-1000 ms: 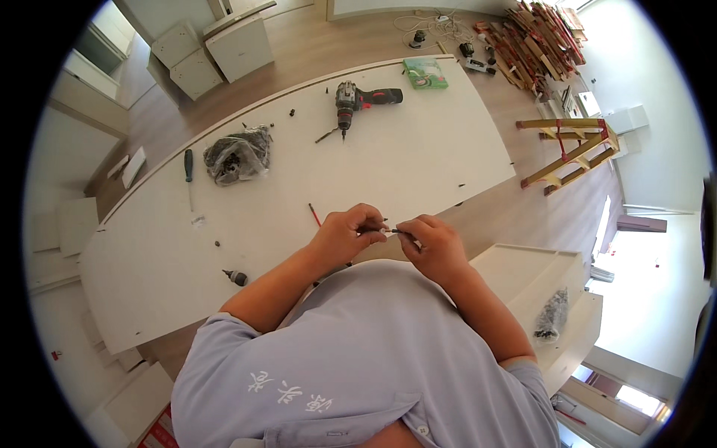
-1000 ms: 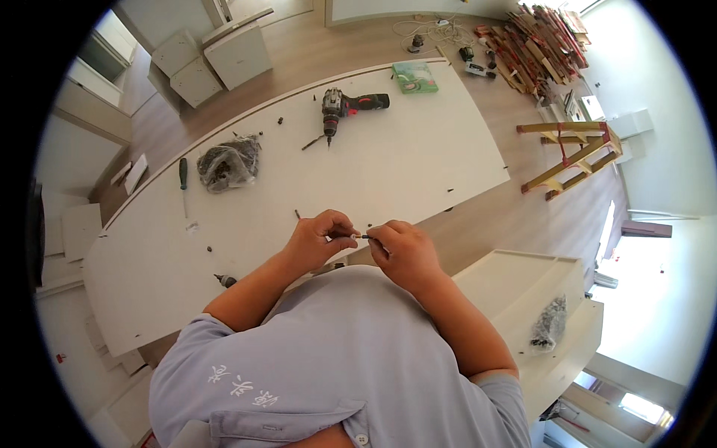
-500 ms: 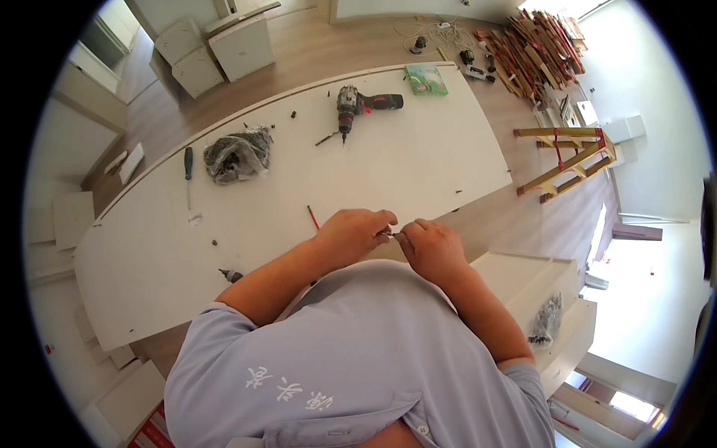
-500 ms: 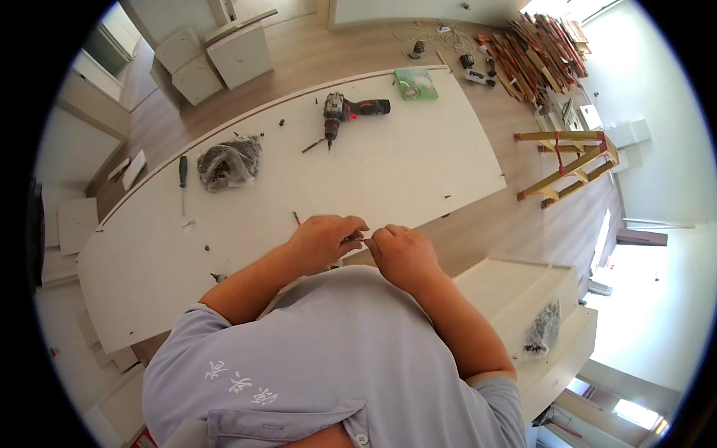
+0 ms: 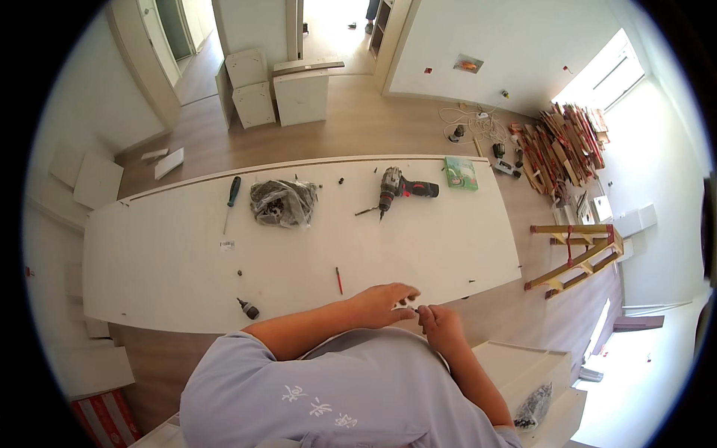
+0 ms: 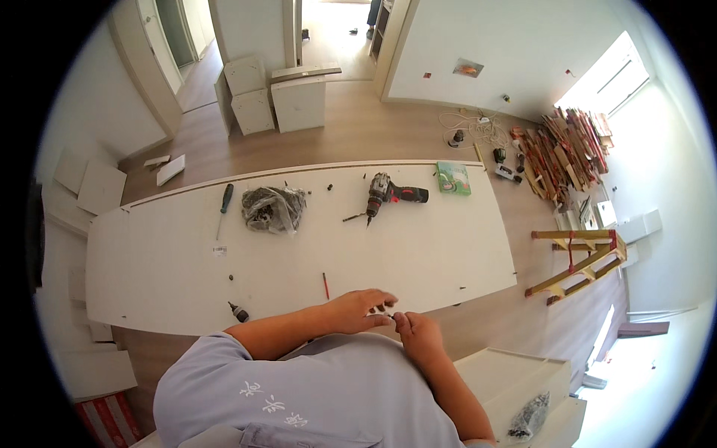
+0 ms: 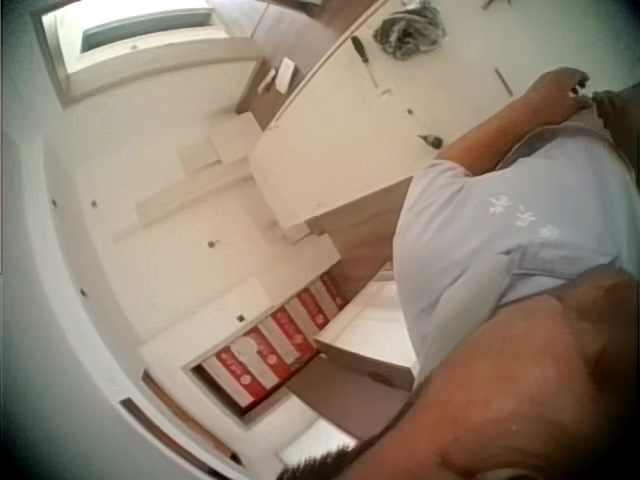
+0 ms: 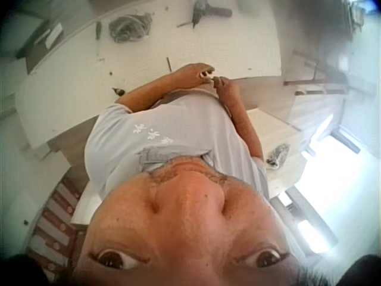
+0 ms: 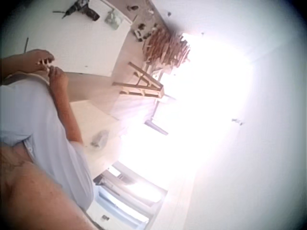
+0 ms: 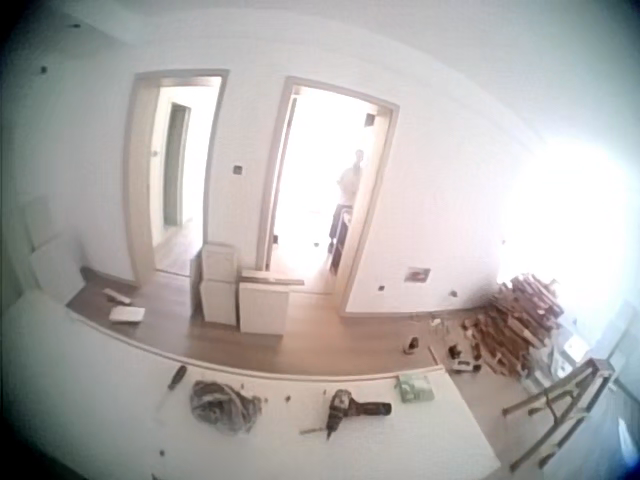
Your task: The person prepares a power drill and handles various hardware components on a large white surface.
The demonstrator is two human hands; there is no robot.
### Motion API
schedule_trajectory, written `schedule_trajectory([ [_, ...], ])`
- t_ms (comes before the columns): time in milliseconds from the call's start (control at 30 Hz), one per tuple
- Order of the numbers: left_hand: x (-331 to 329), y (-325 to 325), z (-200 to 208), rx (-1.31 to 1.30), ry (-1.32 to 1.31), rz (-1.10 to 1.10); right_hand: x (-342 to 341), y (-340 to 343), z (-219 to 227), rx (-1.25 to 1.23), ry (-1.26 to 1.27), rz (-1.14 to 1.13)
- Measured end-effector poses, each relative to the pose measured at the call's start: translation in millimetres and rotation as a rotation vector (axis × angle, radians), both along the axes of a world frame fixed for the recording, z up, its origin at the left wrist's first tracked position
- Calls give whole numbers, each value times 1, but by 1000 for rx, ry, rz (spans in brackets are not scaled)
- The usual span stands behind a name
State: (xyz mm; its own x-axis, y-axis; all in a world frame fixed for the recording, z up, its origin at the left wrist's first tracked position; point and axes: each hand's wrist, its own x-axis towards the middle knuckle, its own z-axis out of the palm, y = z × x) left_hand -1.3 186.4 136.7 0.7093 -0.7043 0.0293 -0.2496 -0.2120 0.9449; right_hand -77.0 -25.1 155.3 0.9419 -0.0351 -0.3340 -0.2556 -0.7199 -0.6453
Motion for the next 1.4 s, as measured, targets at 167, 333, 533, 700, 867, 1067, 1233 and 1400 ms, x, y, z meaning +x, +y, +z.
schedule_trajectory([
  [167, 3, 5, -13, 8, 270, -90, -2, 0, -4, 19, 1, 9],
  [333, -1, 6, -18, -110, 139, -46, -1, -2, -11, 125, 13, -36],
  [533, 11, 23, -56, -86, 23, 183, -13, -20, -18, 229, -38, -157],
  [700, 51, 92, -140, -27, 174, 780, -56, -54, -33, 251, -1, -360],
  [867, 114, 180, -181, 312, -249, 1180, -98, -68, -48, 217, -1, -467],
  [1067, 162, 183, -151, 817, 185, 1012, -112, -80, -60, 188, 2, -464],
  [1233, 163, 185, -173, 555, 357, 1176, -107, -69, -44, 200, -29, -495],
  [1400, 174, 209, -131, 64, 214, 1318, -132, -78, -54, 145, 18, -506],
])
